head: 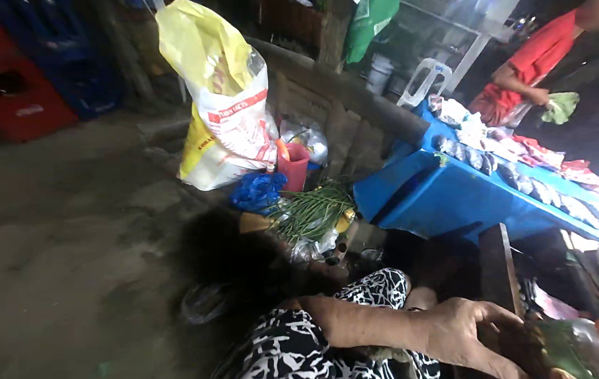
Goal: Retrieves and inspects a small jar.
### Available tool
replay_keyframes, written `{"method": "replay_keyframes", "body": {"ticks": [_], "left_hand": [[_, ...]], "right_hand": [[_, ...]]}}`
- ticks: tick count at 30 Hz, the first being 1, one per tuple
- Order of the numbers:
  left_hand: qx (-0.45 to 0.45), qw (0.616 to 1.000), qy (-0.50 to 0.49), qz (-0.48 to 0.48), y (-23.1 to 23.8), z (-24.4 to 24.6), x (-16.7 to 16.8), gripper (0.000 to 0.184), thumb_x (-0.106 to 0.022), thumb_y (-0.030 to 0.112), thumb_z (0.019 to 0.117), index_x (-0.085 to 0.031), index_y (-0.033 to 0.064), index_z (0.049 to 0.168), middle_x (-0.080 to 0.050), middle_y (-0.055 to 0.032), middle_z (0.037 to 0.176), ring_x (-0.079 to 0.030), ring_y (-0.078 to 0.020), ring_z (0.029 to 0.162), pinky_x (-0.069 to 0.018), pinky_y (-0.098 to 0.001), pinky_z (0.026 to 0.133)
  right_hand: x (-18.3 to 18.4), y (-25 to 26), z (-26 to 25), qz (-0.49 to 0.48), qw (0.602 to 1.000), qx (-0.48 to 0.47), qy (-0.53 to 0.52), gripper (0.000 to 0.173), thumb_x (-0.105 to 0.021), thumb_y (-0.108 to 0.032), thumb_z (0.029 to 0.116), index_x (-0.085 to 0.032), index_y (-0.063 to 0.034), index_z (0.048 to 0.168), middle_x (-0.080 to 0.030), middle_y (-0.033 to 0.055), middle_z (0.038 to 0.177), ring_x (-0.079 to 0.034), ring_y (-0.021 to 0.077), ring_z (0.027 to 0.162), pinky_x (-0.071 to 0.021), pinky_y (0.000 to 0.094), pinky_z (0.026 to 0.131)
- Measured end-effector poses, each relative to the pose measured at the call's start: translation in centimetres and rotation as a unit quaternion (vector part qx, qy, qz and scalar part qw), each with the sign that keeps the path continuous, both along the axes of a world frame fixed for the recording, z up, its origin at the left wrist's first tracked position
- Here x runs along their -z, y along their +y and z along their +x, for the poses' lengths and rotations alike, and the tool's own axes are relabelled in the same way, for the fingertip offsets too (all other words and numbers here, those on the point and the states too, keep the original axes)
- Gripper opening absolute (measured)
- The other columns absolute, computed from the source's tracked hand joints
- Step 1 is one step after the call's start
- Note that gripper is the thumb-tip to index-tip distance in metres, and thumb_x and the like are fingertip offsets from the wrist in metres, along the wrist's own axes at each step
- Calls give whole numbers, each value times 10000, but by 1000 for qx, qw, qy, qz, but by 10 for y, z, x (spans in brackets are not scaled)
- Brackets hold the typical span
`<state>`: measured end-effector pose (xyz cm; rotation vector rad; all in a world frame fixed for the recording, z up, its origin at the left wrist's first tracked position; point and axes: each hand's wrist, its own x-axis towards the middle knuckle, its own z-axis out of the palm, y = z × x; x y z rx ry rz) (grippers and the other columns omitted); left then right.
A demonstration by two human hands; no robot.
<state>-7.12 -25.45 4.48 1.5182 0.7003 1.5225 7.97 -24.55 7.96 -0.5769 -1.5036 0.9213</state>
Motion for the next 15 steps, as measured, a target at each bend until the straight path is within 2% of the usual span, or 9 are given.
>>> {"method": "replay_keyframes", "body": {"ticks": [2, 3, 7, 12, 15], "left_hand": [[-1, 1000, -7, -9, 0, -1, 1, 580, -804, 52, 827, -561, -143, 1316, -675, -247, 1178, -675, -234, 1075, -533, -361, 986], [0, 1000, -7, -11, 1, -1, 2, 580, -806, 51, 827, -560, -140, 1317, -674, -242, 1180, -676, -226, 1083, -535, -355, 994], [2, 1000, 9, -21, 4, -2, 3, 598, -813, 48, 817, -551, -158, 1313, -666, -262, 1188, -672, -244, 1093, -530, -361, 996], [22, 999, 15, -30, 7, 1, 5, 601, -805, 33, 815, -544, -155, 1323, -664, -246, 1205, -664, -217, 1111, -521, -348, 1009], [22, 999, 15, -26, 9, 5, 8, 591, -802, 28, 818, -549, -161, 1317, -673, -239, 1197, -669, -203, 1105, -524, -331, 1007]], "right_hand": [[1, 3, -1, -34, 999, -30, 8, 526, -789, -263, 878, -497, -52, 1260, -718, -47, 1101, -710, 111, 1027, -592, 349, 932], [3, 6, 0, -51, 998, -47, 11, 553, -795, -283, 874, -480, -56, 1268, -702, -69, 1090, -699, 81, 1017, -591, 310, 923], [11, 12, 5, -38, 997, -63, 1, 459, -758, -254, 902, -530, -148, 1286, -707, -144, 1126, -678, 21, 1071, -568, 243, 963], [12, 11, 8, -47, 997, -56, 0, 466, -747, -219, 900, -512, -121, 1290, -708, -146, 1131, -681, 22, 1068, -573, 243, 957], [14, 12, 11, -55, 998, -44, 6, 517, -770, -251, 884, -501, -120, 1305, -701, -138, 1163, -678, 39, 1086, -577, 261, 961]]}}
